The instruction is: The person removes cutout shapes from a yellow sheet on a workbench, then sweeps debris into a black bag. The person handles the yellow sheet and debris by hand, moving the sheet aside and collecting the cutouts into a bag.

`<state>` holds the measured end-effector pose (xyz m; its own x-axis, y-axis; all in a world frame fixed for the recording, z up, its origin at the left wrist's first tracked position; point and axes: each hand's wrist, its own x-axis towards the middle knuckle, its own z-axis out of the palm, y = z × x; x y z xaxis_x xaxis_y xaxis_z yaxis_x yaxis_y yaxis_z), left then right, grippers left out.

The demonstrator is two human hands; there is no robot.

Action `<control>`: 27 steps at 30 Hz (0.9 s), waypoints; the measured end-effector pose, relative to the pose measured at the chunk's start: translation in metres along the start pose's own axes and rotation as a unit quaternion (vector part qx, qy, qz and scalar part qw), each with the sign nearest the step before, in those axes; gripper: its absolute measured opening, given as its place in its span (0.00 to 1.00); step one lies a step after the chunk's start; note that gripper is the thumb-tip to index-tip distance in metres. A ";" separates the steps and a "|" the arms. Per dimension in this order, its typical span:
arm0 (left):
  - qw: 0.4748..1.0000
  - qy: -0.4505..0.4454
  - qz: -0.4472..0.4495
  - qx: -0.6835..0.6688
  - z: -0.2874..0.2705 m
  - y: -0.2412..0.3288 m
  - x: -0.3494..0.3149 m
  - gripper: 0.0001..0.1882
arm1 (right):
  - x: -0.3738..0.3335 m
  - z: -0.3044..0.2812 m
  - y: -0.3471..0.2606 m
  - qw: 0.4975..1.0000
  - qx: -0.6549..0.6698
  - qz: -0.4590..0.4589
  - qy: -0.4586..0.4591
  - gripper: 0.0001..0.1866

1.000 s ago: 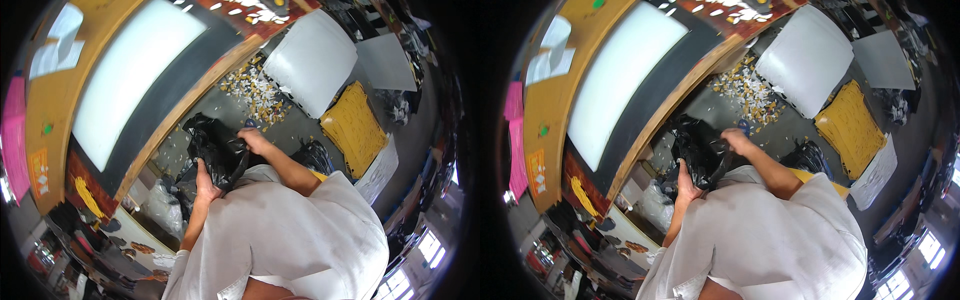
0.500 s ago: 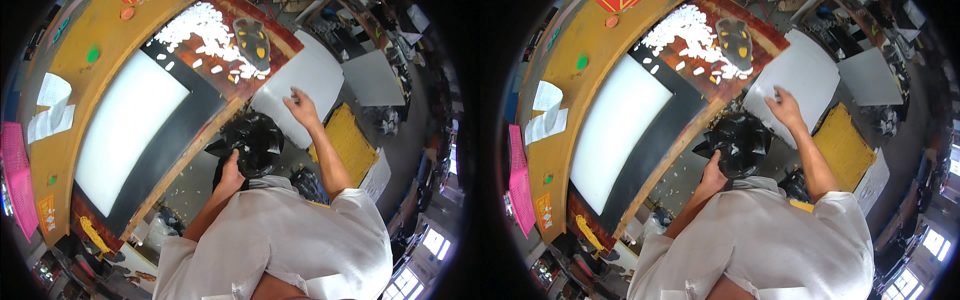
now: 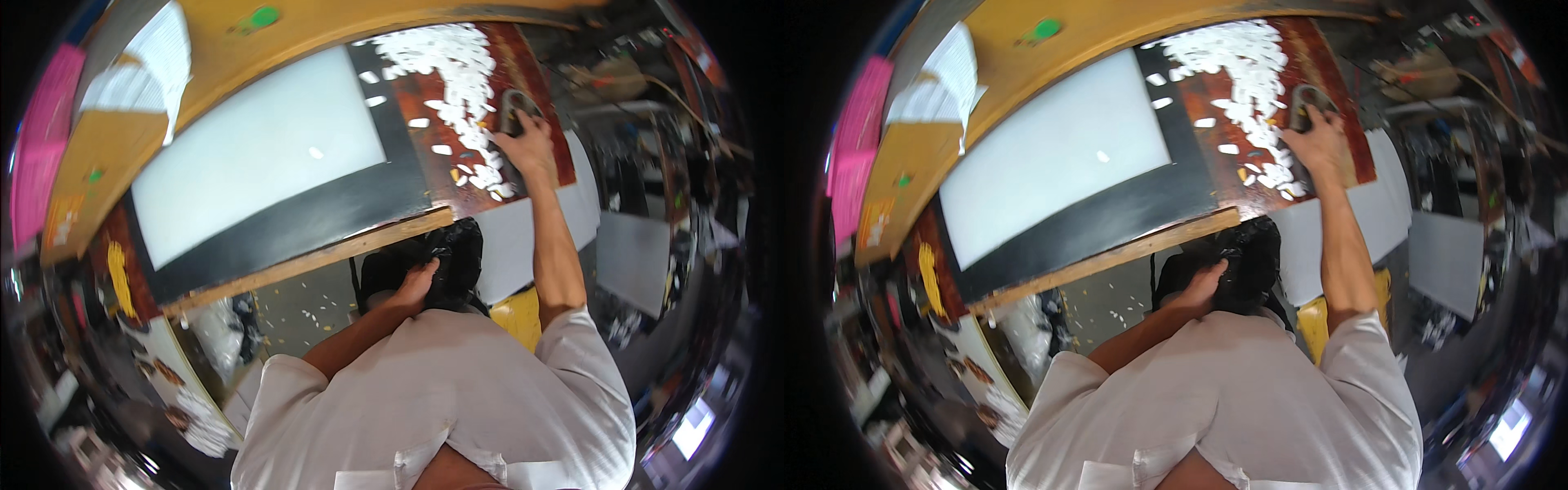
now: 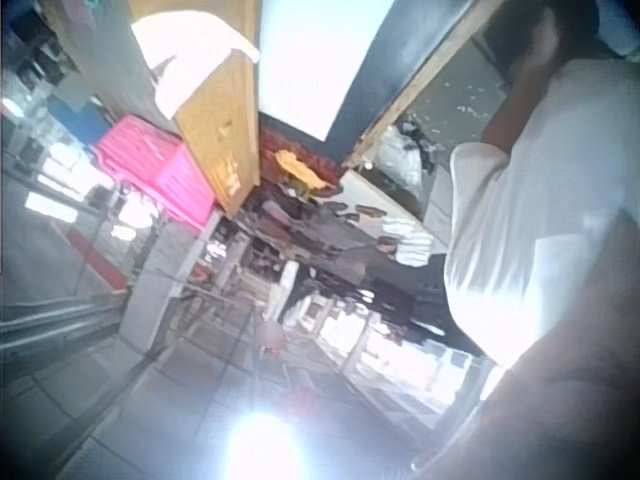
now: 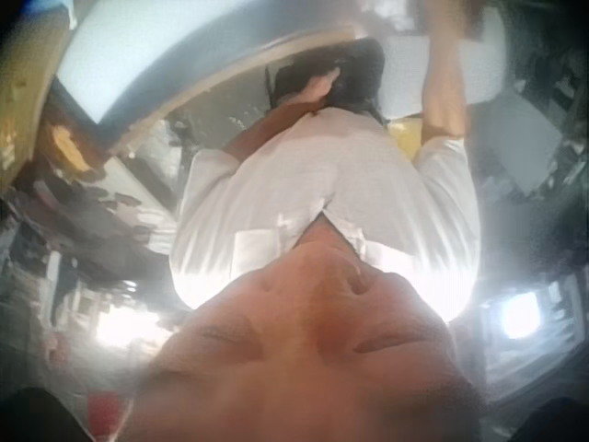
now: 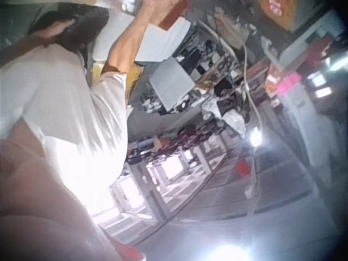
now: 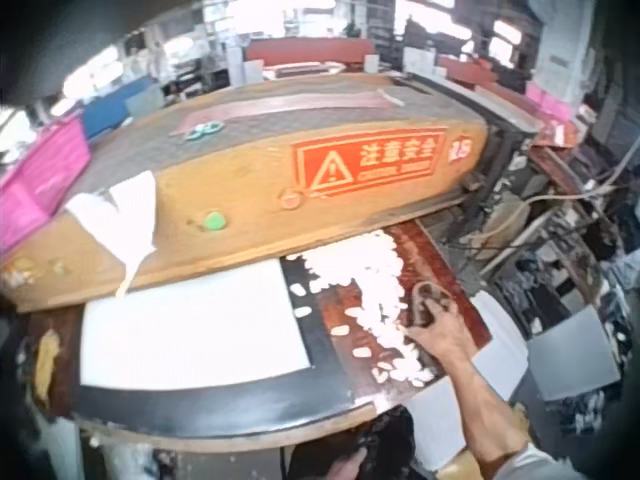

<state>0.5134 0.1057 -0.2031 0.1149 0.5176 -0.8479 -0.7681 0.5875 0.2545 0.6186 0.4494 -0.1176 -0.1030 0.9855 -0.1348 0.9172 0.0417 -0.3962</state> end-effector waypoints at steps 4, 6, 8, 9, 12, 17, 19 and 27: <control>0.992 0.111 0.042 0.037 0.006 -0.030 0.007 0.27 | -0.027 -0.019 -0.025 0.986 0.107 -0.128 0.012 0.37; 0.994 0.100 0.020 -0.036 0.013 -0.041 0.006 0.26 | -0.059 -0.013 -0.053 0.950 0.127 -0.284 0.021 0.35; 0.989 0.068 -0.003 -0.134 0.021 -0.047 0.002 0.24 | -0.098 0.005 -0.092 0.912 0.187 -0.364 0.000 0.34; 0.993 0.079 0.002 -0.084 0.024 -0.046 0.000 0.23 | -0.114 0.015 -0.114 0.905 0.174 -0.389 -0.018 0.31; 0.998 0.040 0.017 -0.047 0.030 -0.039 -0.003 0.33 | -0.151 0.038 -0.165 0.889 0.118 -0.433 -0.090 0.33; 0.997 -0.004 0.077 -0.028 0.019 -0.033 -0.004 0.32 | -0.187 0.076 -0.232 0.838 0.045 -0.510 -0.188 0.29; 0.992 0.036 0.120 0.013 0.011 -0.038 -0.005 0.23 | -0.198 0.092 -0.253 0.825 0.028 -0.523 -0.212 0.28; 0.978 0.085 0.088 -0.168 -0.014 -0.022 0.002 0.29 | -0.187 0.124 -0.260 0.827 0.110 -0.522 -0.176 0.22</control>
<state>0.5211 0.0852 -0.2170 -0.1227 0.4652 -0.8767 -0.9332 0.2465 0.2614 0.3518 0.2344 -0.1018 -0.9359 0.3211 0.1450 0.1695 0.7711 -0.6138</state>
